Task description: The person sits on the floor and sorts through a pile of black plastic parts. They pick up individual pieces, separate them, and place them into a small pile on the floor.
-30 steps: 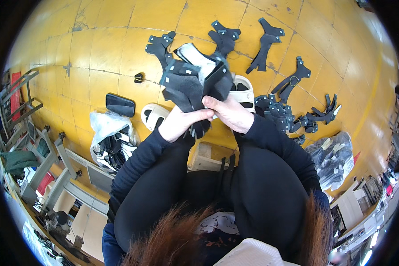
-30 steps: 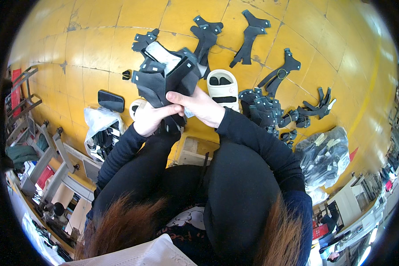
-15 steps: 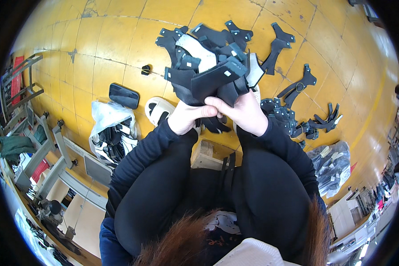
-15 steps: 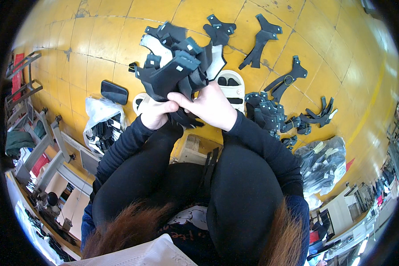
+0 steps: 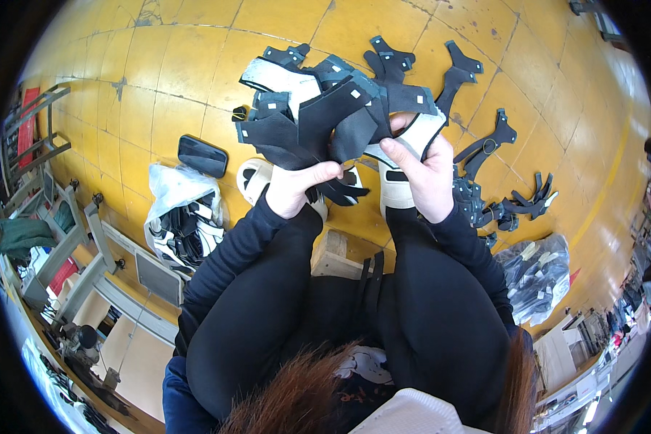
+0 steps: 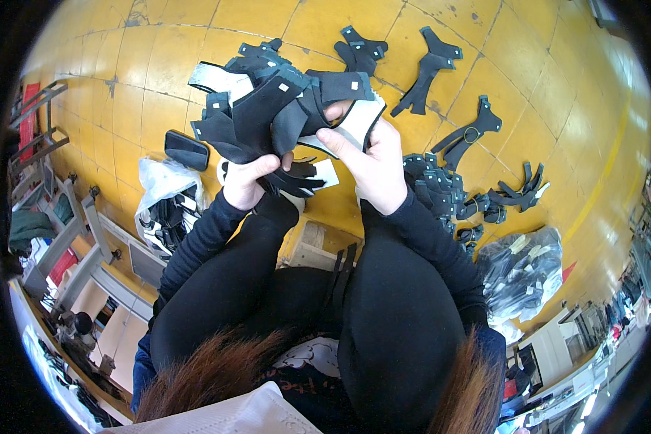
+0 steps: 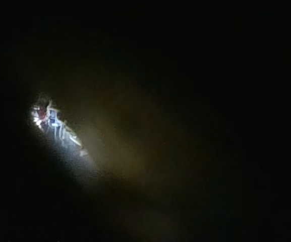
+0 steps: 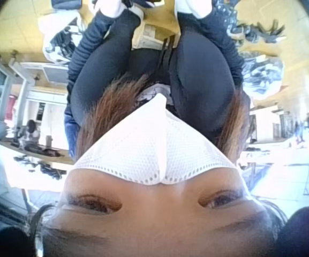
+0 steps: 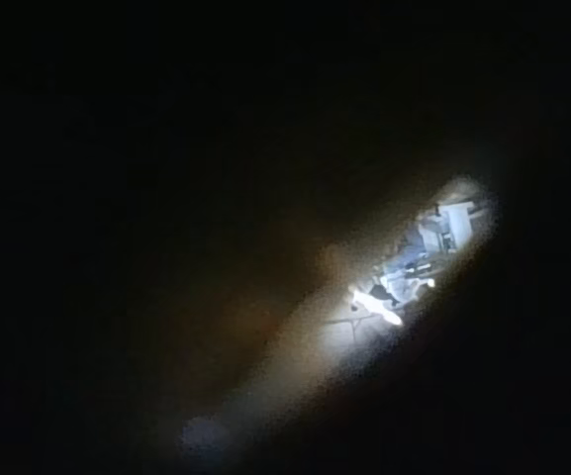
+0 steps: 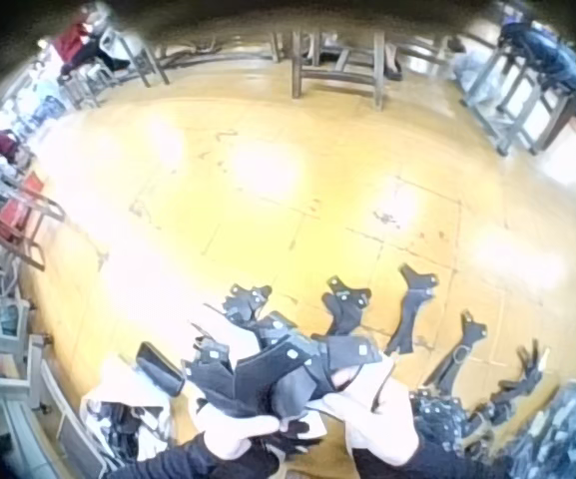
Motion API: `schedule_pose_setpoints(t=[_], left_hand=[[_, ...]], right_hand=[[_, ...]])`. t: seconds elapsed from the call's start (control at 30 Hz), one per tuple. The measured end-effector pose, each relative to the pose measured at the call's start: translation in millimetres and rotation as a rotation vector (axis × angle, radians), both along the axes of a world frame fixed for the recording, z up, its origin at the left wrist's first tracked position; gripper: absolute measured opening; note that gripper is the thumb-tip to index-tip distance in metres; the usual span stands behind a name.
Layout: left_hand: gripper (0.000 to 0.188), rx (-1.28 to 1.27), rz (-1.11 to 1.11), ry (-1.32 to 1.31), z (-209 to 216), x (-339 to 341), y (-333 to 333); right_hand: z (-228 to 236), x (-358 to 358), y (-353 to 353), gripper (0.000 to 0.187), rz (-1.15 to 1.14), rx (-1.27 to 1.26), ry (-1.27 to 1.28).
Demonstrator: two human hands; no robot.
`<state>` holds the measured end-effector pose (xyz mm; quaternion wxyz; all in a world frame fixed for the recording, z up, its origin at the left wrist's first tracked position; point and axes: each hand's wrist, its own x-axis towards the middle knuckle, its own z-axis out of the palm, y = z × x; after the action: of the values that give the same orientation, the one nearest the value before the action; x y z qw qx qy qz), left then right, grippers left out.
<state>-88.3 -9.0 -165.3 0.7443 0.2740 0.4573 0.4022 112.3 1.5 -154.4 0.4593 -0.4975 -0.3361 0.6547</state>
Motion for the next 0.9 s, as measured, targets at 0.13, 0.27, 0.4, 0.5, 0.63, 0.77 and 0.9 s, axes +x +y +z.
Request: schedule_pose_setpoints(t=[0.13,0.27,0.4,0.5,0.63,0.77,0.9], left_hand=[[0.027,-0.061,-0.029,0.154,1.5,1.9,-2.6],[0.015,-0.108,0.106,0.092,-1.0,2.4,-4.5],[0.019,-0.212,0.120,0.098,-12.7,1.7,-11.6],[0.037,-0.040,0.221,0.091,-4.3,5.6,-0.3],[0.053,-0.137,0.201,0.002,3.1,3.9,3.8],[0.047,-0.190,0.249,-0.018,-3.9,-6.9,-2.0],[0.048,-0.278,0.366,-0.117,-4.4,-9.3,1.6]], right_hand=[[-1.5,4.7,-0.2,0.023,0.003,0.006,-0.019],[-3.1,5.0,0.4,0.028,-0.005,-0.025,-0.007],[-0.1,6.9,0.3,0.041,0.051,0.000,0.024],[-11.6,11.0,-7.2,0.065,0.148,0.048,0.082],[12.1,-0.2,-2.4,0.042,0.207,0.180,0.069],[-3.5,-4.1,2.0,0.025,0.169,0.233,-0.049],[9.5,-4.0,5.7,0.021,-0.038,0.135,-0.024]])
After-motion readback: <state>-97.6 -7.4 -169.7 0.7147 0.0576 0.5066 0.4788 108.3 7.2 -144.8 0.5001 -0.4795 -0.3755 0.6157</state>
